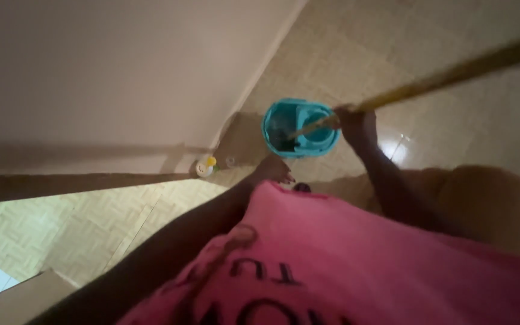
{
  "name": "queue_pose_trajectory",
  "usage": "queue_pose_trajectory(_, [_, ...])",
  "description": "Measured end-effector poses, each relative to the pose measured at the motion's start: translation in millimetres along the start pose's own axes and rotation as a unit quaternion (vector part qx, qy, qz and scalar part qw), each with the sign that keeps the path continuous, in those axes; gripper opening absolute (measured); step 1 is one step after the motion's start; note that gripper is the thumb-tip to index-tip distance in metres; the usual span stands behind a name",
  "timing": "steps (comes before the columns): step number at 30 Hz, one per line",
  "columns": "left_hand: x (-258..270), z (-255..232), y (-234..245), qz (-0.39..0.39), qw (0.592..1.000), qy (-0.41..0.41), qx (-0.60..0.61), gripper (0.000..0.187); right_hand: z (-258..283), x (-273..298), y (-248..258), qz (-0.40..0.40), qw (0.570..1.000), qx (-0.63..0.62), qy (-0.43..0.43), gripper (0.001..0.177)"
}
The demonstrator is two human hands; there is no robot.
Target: Mopping the tiled floor of a hallway and wringing the mop in a bucket.
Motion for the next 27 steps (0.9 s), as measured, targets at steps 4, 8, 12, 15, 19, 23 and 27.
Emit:
queue_pose_trajectory(4, [24,-43,27,-0.093,0.962,0.178,0.186,0.028,42,-5,-9,0.107,0.993,-0.038,-0.02,0.014])
queue_pose_trajectory(8, [-65,103,-19,0.062,0.931,0.325,0.155,0.025,89,-11,-3,0.147,0.988,-0.04,0.029,0.016])
queue_pose_trajectory(12, [-47,37,-3,0.048,0.971,0.231,0.033,0.021,86,-14,0,0.053,0.996,-0.066,0.003,0.017])
queue_pose_trajectory(15, [-33,0,9,0.004,0.994,0.089,-0.066,0.02,29,-13,1,-0.042,0.995,-0.077,-0.057,0.018])
queue_pose_trajectory(19, [-25,-2,8,0.011,0.942,-0.123,-0.312,0.02,-49,4,-6,-0.036,0.982,-0.066,-0.176,0.022])
queue_pose_trajectory(23, [1,-63,36,0.01,0.892,-0.183,-0.413,0.022,-38,13,-8,-0.087,0.978,-0.087,-0.165,0.024])
queue_pose_trajectory(27, [-30,-27,19,-0.003,0.985,0.022,-0.171,0.025,38,11,12,-0.123,0.983,-0.116,-0.073,0.039])
Point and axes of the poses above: each hand's wrist, its own x-axis away from the middle knuckle, its own y-axis out of the back of the hand, z = x × y, the point moved 2 cm from there along -x, towards the middle knuckle, and after that the axes turned 14 degrees about -z, right-handed, at the moved point
